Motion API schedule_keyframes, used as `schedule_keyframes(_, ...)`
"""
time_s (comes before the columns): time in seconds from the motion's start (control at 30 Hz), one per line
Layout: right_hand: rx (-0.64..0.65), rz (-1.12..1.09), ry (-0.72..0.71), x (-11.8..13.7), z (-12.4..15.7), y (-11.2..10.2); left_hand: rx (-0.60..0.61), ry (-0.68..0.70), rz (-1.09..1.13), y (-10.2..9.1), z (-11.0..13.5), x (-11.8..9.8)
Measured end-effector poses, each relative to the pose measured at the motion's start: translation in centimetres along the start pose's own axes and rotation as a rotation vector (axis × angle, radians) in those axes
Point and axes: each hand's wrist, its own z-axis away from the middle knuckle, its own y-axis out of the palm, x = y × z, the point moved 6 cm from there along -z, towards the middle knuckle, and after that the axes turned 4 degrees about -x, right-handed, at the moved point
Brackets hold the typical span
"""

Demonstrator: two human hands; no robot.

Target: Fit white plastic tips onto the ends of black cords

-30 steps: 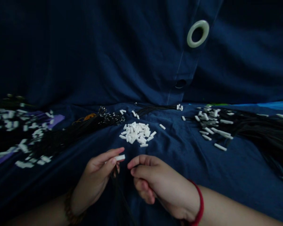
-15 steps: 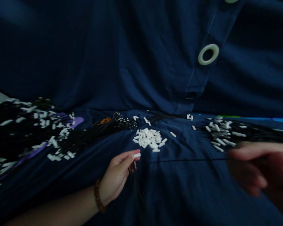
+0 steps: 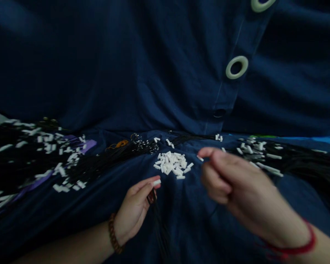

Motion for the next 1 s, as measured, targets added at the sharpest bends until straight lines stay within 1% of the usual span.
schedule_keyframes(0.03,0.096,0.035,0.037,-1.2,-0.1,1.9,-0.005,-0.009,0.01,0.0,0.0,0.1)
schedule_keyframes(0.07,0.137,0.06,0.051,-2.6,-0.3,3.3,-0.01,-0.021,0.017,-0.1,0.1,0.3)
schedule_keyframes(0.13,0.163,0.093,0.061,-5.3,-0.6,5.1,-0.022,-0.053,0.036,-0.2,0.3,0.8)
schedule_keyframes(0.2,0.184,0.104,0.059,-7.5,-0.9,6.0,-0.033,-0.097,0.061,-0.4,0.6,1.4)
schedule_keyframes(0.27,0.213,0.108,0.042,-8.5,-1.0,6.3,-0.039,-0.139,0.088,-0.4,1.0,1.9)
schedule_keyframes(0.47,0.262,0.163,-0.072,-8.3,-0.5,6.2,-0.054,-0.21,0.151,0.0,1.2,2.1)
schedule_keyframes(0.67,0.207,0.188,-0.109,-8.7,-0.3,6.2,-0.037,-0.2,0.1,0.1,1.2,2.0)
schedule_keyframes(0.87,0.189,0.244,-0.16,-8.6,-0.3,5.7,-0.084,-0.209,0.045,-0.2,1.4,2.0)
schedule_keyframes(1.0,0.169,0.306,-0.176,-8.6,-0.1,5.7,-0.08,-0.208,0.01,-0.1,1.5,1.8)
